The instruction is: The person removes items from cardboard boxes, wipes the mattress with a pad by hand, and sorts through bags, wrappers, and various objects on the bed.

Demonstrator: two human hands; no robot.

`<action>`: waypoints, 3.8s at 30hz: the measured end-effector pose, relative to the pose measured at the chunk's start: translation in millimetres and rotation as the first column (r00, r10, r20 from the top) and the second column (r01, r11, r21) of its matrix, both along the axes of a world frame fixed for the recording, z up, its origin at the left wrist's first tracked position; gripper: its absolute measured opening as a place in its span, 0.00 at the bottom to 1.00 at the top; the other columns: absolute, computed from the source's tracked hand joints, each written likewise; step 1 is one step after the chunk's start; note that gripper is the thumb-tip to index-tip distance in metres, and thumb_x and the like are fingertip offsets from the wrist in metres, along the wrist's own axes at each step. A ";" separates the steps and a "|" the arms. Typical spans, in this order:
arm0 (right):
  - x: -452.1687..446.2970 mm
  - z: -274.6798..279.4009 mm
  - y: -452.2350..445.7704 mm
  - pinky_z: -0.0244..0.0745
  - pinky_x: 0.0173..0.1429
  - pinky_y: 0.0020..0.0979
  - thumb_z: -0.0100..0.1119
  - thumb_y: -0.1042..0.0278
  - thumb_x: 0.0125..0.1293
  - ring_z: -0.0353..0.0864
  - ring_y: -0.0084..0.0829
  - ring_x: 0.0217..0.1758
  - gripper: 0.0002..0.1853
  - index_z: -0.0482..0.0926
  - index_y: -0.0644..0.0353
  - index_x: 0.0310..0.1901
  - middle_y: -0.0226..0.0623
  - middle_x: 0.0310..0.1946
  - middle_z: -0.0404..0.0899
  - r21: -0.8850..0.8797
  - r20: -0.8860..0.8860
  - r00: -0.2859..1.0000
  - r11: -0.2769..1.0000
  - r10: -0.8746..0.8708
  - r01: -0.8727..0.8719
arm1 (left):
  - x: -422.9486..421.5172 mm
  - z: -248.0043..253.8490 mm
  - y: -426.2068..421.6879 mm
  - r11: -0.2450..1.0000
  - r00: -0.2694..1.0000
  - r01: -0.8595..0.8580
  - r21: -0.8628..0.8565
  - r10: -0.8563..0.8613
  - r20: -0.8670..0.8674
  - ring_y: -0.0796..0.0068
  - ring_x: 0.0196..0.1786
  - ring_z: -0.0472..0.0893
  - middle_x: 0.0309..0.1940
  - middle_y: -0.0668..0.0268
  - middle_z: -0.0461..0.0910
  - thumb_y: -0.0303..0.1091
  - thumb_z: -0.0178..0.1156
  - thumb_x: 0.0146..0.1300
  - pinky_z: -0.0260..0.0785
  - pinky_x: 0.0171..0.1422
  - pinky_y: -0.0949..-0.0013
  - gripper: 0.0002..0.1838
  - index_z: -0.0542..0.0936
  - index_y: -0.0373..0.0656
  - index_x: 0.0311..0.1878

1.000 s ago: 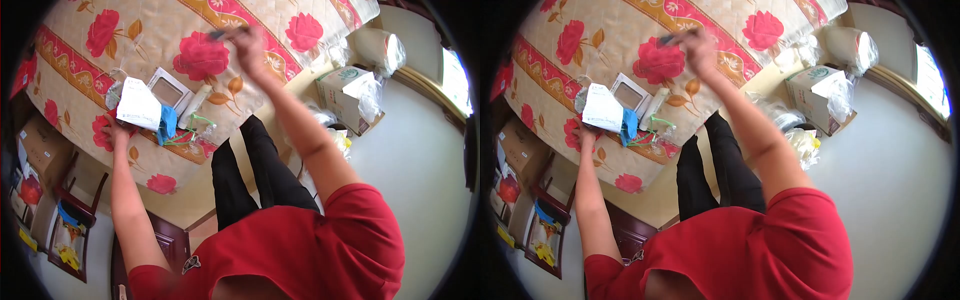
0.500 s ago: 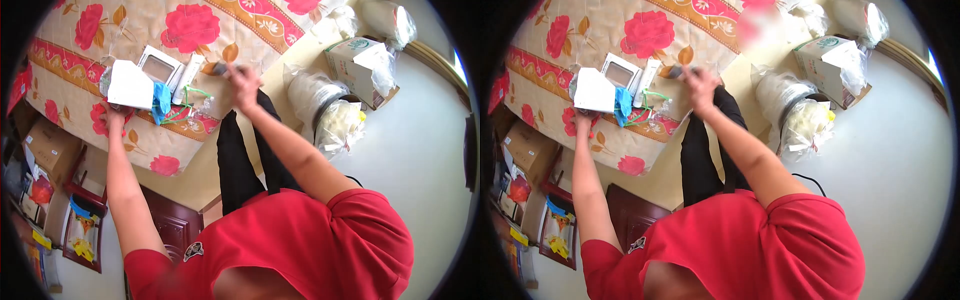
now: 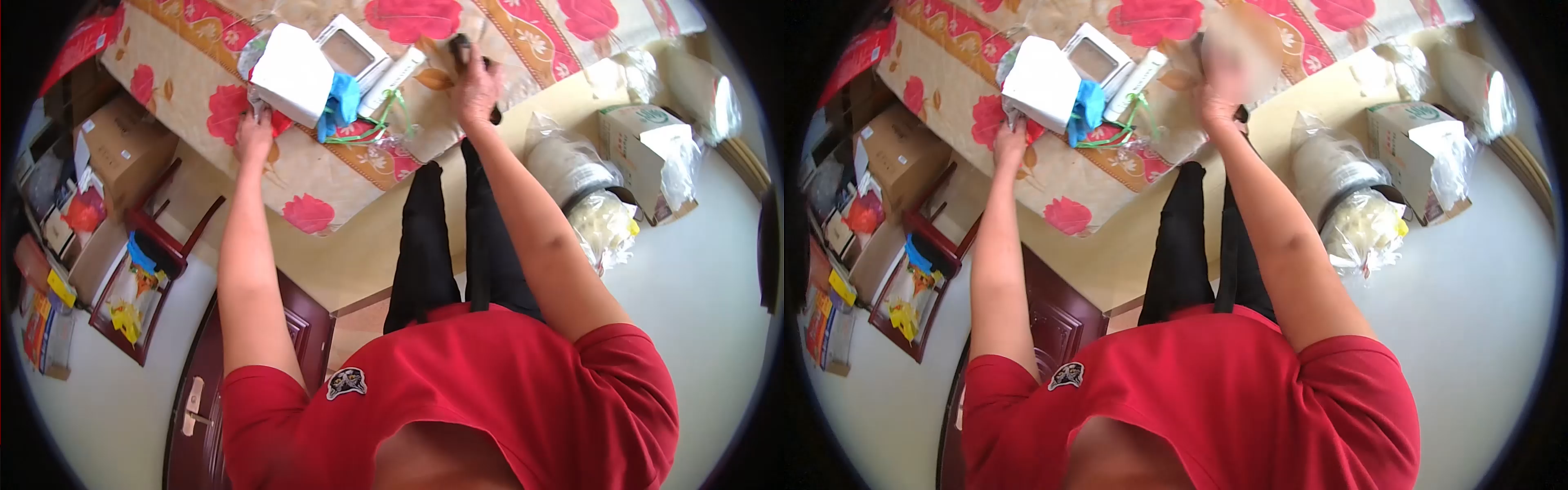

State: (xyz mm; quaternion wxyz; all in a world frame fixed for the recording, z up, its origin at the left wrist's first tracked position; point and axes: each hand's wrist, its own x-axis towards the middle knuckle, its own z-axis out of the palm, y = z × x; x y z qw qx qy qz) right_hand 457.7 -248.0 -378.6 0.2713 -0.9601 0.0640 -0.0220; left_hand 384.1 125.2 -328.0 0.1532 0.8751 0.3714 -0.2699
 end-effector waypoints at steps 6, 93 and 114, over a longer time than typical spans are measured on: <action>23.3 8.4 58.3 0.64 0.50 0.42 0.57 0.69 0.50 0.67 0.49 0.50 0.27 0.70 0.42 0.55 0.50 0.46 0.68 0.166 -0.117 0.986 0.981 0.121 -0.101 | -43.7 35.8 -23.3 0.995 0.914 -0.095 0.006 0.085 0.398 0.43 0.46 0.74 0.42 0.45 0.76 0.41 0.49 0.62 0.64 0.51 0.51 0.18 0.73 0.41 0.51; -27.2 136.8 66.3 0.77 0.30 0.26 0.56 0.65 0.63 0.80 0.24 0.30 0.13 0.74 0.58 0.48 0.30 0.33 0.79 0.773 -0.629 0.699 0.370 0.339 0.516 | -148.9 132.9 -167.5 -0.082 -0.156 -0.572 -0.816 0.988 0.010 0.79 0.42 0.77 0.43 0.65 0.78 0.29 0.52 0.66 0.69 0.48 0.74 0.11 0.75 0.34 0.48; -33.0 113.9 25.7 0.68 0.40 0.19 0.52 0.63 0.66 0.72 0.13 0.34 0.13 0.76 0.61 0.48 0.23 0.34 0.76 0.817 -0.553 0.380 0.571 0.741 0.077 | -195.1 123.1 -161.2 0.572 0.155 -0.529 -0.627 0.791 0.591 0.89 0.32 0.65 0.28 0.77 0.72 0.31 0.52 0.67 0.62 0.39 0.81 0.08 0.75 0.39 0.32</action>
